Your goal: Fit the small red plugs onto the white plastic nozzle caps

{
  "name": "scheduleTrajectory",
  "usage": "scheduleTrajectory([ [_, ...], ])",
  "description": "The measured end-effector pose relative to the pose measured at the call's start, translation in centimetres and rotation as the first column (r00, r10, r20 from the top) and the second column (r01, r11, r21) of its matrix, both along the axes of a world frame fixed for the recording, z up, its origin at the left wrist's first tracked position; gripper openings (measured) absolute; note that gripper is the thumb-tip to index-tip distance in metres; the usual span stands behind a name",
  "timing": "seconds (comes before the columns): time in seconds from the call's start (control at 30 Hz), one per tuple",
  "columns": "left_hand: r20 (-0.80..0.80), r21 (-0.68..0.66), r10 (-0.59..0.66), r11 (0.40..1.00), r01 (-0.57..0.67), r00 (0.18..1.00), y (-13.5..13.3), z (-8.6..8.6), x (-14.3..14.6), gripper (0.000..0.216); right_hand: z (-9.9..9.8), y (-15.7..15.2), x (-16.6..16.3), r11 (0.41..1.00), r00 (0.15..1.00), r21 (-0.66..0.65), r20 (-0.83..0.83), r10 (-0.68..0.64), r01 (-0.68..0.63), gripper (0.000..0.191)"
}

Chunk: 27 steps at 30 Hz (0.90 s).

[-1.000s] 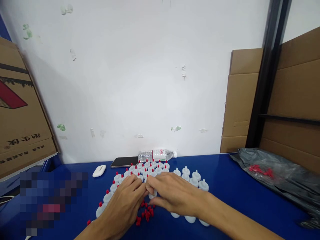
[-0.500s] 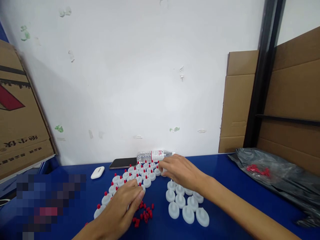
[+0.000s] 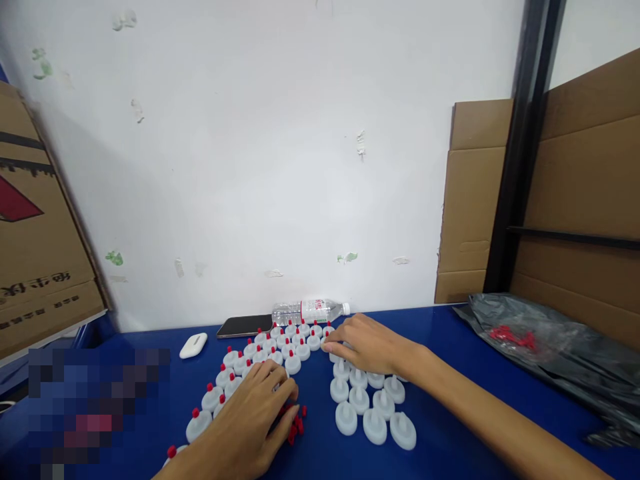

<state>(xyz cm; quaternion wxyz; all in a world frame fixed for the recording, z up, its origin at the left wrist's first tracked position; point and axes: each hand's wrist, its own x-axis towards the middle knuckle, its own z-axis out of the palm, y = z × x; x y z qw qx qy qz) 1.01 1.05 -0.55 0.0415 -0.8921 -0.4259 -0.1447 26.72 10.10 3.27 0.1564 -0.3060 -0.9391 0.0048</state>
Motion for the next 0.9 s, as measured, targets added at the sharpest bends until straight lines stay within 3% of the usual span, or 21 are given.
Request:
scheduleTrajectory([
  [0.13,0.006,0.028,0.000,1.000,0.000,1.000,0.0,0.3,0.2,0.013,-0.1,0.1,-0.2,0.998,0.999,0.038,-0.014,-0.042,0.043,0.052],
  [0.37,0.004,0.080,-0.005,0.997,0.004,1.000,0.5,0.2,0.1,0.019,-0.9,0.0,-0.5,0.991,0.995,0.091,-0.025,-0.099,0.101,0.046],
  [0.63,0.022,0.072,-0.022,0.997,0.020,1.000,0.3,0.0,0.0,0.020,-0.5,-0.4,-0.7,0.995,0.999,0.088,0.023,-0.044,0.042,0.053],
  [0.9,0.066,0.117,-0.057,0.992,0.049,0.996,0.2,0.2,0.3,0.022,-0.4,0.2,-0.4,0.993,0.997,0.086,-0.005,-0.082,0.082,0.054],
])
